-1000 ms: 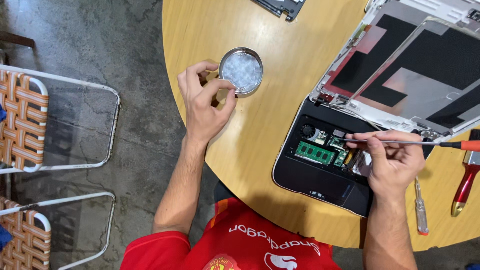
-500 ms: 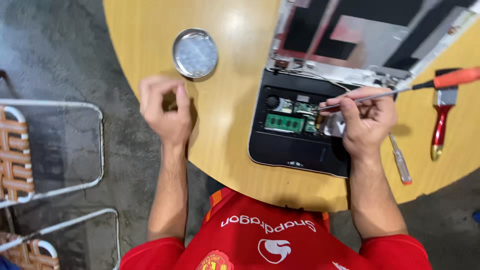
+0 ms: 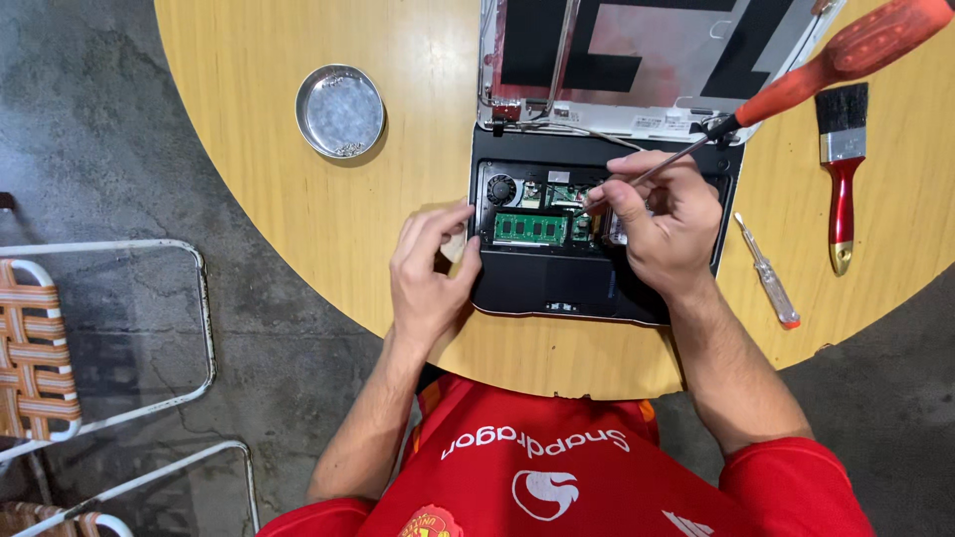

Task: The person uses a screwdriver to remove screws from the internal components of a disassembled laptop and places them into a small metal dish. The person then uses their hands to adjust the internal components.

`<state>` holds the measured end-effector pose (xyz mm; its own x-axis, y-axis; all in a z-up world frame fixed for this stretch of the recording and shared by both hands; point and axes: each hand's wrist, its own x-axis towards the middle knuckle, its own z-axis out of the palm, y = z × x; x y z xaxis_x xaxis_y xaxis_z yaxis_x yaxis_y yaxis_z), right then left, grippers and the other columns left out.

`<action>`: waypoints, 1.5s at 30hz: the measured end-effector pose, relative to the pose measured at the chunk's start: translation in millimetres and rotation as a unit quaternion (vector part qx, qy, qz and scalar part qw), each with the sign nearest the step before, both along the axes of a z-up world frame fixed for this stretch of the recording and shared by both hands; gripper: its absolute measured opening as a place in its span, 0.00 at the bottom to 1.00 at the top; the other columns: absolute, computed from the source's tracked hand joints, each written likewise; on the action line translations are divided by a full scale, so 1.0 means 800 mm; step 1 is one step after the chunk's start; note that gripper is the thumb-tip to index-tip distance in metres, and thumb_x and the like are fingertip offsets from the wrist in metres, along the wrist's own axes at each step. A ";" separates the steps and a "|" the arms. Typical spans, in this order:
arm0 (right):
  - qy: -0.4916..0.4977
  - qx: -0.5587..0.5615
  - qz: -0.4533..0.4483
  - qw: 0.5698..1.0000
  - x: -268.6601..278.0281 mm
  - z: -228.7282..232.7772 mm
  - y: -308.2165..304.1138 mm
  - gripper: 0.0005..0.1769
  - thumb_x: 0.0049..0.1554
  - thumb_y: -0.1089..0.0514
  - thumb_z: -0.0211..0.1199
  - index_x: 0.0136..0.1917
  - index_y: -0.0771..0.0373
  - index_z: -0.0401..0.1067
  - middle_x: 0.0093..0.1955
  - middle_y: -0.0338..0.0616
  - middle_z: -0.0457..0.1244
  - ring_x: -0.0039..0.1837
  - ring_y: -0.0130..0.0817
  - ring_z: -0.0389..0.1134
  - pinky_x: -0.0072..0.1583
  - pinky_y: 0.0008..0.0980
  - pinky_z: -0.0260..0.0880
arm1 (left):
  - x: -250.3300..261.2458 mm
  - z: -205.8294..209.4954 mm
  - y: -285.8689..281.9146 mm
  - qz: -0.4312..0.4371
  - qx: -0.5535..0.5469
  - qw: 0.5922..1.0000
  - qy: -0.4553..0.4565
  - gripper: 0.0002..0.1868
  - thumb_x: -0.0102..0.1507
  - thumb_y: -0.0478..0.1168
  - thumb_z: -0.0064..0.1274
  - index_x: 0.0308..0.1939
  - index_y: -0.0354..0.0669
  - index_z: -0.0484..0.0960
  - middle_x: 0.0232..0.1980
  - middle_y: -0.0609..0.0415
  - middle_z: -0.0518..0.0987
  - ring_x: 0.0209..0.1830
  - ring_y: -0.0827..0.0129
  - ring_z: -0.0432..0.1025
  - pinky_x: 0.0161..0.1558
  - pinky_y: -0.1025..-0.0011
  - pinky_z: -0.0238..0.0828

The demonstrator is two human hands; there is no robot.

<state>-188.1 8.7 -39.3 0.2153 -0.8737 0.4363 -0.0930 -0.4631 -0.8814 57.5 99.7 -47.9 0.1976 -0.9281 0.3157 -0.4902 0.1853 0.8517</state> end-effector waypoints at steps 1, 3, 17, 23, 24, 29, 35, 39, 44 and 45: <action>0.000 -0.002 0.000 1.000 0.003 0.005 -0.002 0.08 0.64 0.71 0.64 0.55 0.79 0.72 0.40 0.60 0.69 0.41 0.42 0.75 0.46 0.34 0.75 | -0.003 0.003 0.001 0.000 -0.002 1.000 0.000 0.18 0.60 0.29 0.61 0.54 0.42 0.84 0.48 0.47 0.83 0.41 0.55 0.77 0.43 0.62 0.79; 0.015 0.010 0.025 1.000 0.011 0.016 -0.005 0.09 0.64 0.72 0.64 0.58 0.78 0.72 0.41 0.58 0.70 0.41 0.41 0.75 0.46 0.34 0.76 | -0.009 0.009 0.004 0.021 -0.015 0.999 -0.024 0.19 0.59 0.30 0.63 0.54 0.45 0.85 0.49 0.49 0.84 0.39 0.57 0.78 0.42 0.63 0.79; 0.092 -0.012 0.058 0.994 0.108 0.023 -0.048 0.08 0.65 0.62 0.68 0.58 0.61 0.77 0.42 0.45 0.72 0.42 0.37 0.76 0.48 0.34 0.76 | -0.002 0.005 0.011 -0.021 -0.022 1.000 -0.003 0.30 0.55 0.46 0.71 0.60 0.48 0.80 0.63 0.45 0.78 0.57 0.47 0.74 0.59 0.52 0.70; 0.071 -0.020 0.079 0.994 0.109 0.020 -0.055 0.07 0.65 0.64 0.67 0.57 0.63 0.76 0.41 0.47 0.73 0.43 0.38 0.76 0.47 0.35 0.76 | -0.040 0.009 0.026 -0.085 -0.051 0.977 -0.187 0.52 0.49 0.72 0.64 0.69 0.47 0.72 0.77 0.41 0.63 0.75 0.47 0.59 0.78 0.45 0.47; 0.063 -0.032 0.091 0.993 0.108 0.021 -0.057 0.06 0.65 0.64 0.67 0.56 0.63 0.76 0.41 0.47 0.73 0.43 0.38 0.76 0.46 0.33 0.76 | -0.050 0.006 0.028 -0.084 -0.053 0.966 -0.239 0.51 0.51 0.73 0.61 0.69 0.47 0.72 0.77 0.42 0.65 0.75 0.50 0.59 0.78 0.44 0.46; 0.007 0.020 0.120 0.993 0.112 0.022 -0.066 0.05 0.65 0.65 0.65 0.55 0.66 0.76 0.40 0.47 0.72 0.42 0.34 0.75 0.46 0.30 0.75 | -0.057 0.004 0.027 -0.051 -0.029 0.977 -0.203 0.59 0.45 0.71 0.68 0.71 0.42 0.68 0.76 0.42 0.66 0.75 0.49 0.61 0.78 0.47 0.52; -0.015 0.036 0.131 0.991 0.120 0.024 -0.074 0.06 0.64 0.65 0.66 0.55 0.67 0.76 0.40 0.47 0.71 0.43 0.33 0.75 0.48 0.29 0.75 | -0.056 0.001 0.018 -0.046 -0.008 0.983 -0.178 0.64 0.42 0.69 0.72 0.73 0.41 0.65 0.76 0.44 0.65 0.76 0.50 0.61 0.80 0.49 0.50; 0.019 -0.006 0.120 0.993 0.112 0.018 -0.076 0.05 0.64 0.64 0.68 0.54 0.66 0.78 0.40 0.47 0.72 0.43 0.36 0.76 0.48 0.31 0.74 | -0.057 0.001 0.018 -0.047 -0.005 0.984 -0.170 0.64 0.41 0.69 0.73 0.74 0.42 0.65 0.76 0.46 0.65 0.76 0.50 0.61 0.80 0.50 0.49; 0.030 -0.029 0.119 0.992 0.119 0.019 -0.072 0.07 0.63 0.64 0.69 0.55 0.64 0.78 0.39 0.45 0.72 0.42 0.35 0.75 0.48 0.32 0.74 | -0.049 0.008 0.019 -0.070 -0.005 0.991 -0.118 0.60 0.42 0.64 0.75 0.72 0.43 0.67 0.75 0.45 0.66 0.76 0.49 0.60 0.80 0.48 0.50; 0.042 -0.033 0.122 0.991 0.119 0.020 -0.071 0.07 0.62 0.64 0.70 0.55 0.62 0.78 0.40 0.46 0.72 0.43 0.37 0.75 0.49 0.34 0.74 | -0.047 0.010 0.019 -0.077 -0.005 0.993 -0.085 0.58 0.44 0.62 0.75 0.72 0.43 0.67 0.75 0.45 0.67 0.76 0.48 0.60 0.80 0.48 0.50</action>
<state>-92.6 -47.9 -23.2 0.4537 -0.7619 0.4623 -0.0429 -0.5369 -0.8426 19.9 114.8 -39.7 -0.0040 -0.9401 0.3407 -0.5913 0.2770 0.7574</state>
